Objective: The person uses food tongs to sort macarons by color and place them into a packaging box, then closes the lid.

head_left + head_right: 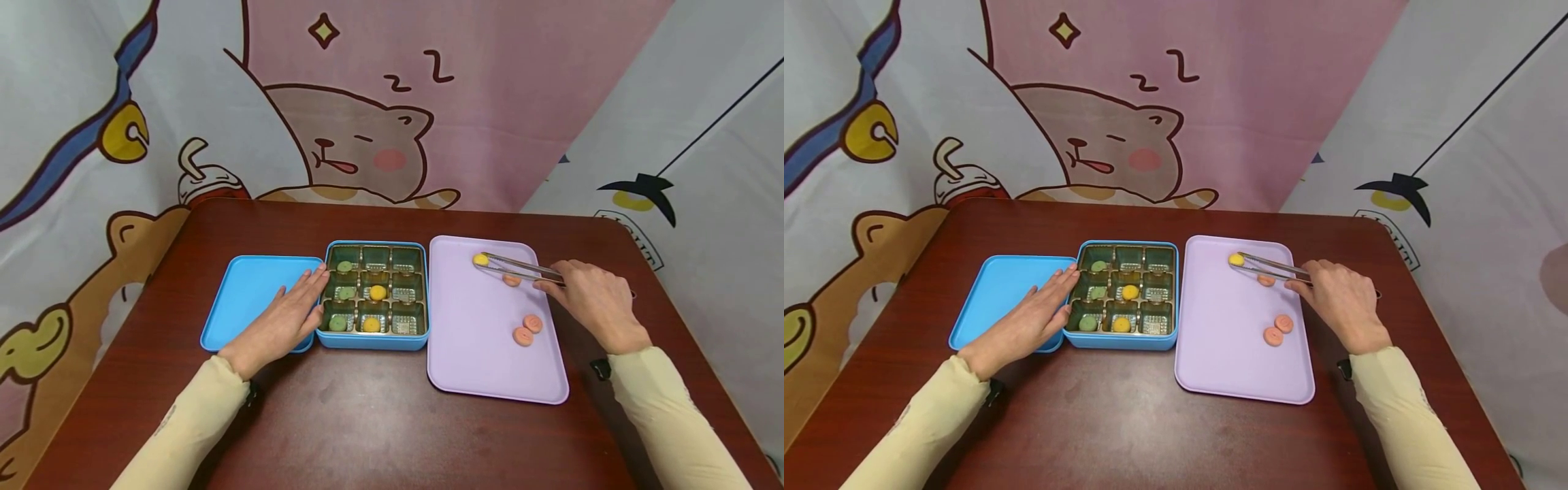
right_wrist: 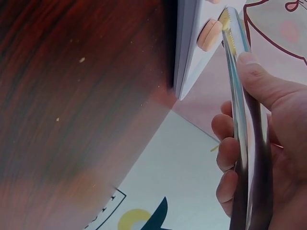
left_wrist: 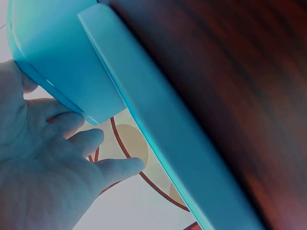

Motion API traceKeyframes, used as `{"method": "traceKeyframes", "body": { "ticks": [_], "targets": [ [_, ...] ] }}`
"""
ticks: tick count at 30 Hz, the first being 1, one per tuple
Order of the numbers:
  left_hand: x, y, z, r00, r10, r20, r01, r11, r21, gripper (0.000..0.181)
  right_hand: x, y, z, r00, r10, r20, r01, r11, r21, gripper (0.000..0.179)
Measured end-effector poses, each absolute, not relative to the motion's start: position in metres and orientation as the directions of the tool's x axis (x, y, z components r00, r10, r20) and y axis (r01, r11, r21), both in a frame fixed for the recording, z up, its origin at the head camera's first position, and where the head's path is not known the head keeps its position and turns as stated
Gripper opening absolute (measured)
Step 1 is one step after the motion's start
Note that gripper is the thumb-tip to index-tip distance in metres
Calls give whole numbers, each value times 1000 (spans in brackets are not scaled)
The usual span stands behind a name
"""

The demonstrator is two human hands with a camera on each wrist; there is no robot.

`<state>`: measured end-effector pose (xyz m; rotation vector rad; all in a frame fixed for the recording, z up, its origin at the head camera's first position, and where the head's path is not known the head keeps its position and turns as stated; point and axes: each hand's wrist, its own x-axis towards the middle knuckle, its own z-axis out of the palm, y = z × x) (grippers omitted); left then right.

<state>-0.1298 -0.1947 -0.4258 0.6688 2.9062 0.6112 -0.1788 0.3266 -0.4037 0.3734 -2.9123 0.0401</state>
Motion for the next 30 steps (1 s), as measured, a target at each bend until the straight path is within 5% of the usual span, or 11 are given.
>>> {"method": "traceKeyframes", "body": {
  "ticks": [30],
  "targets": [
    [-130,-195,-425,-898,440,-9,400,825,400,65,-141,309,-378,-885,-307,350,-328,945,-3,49]
  ]
}}
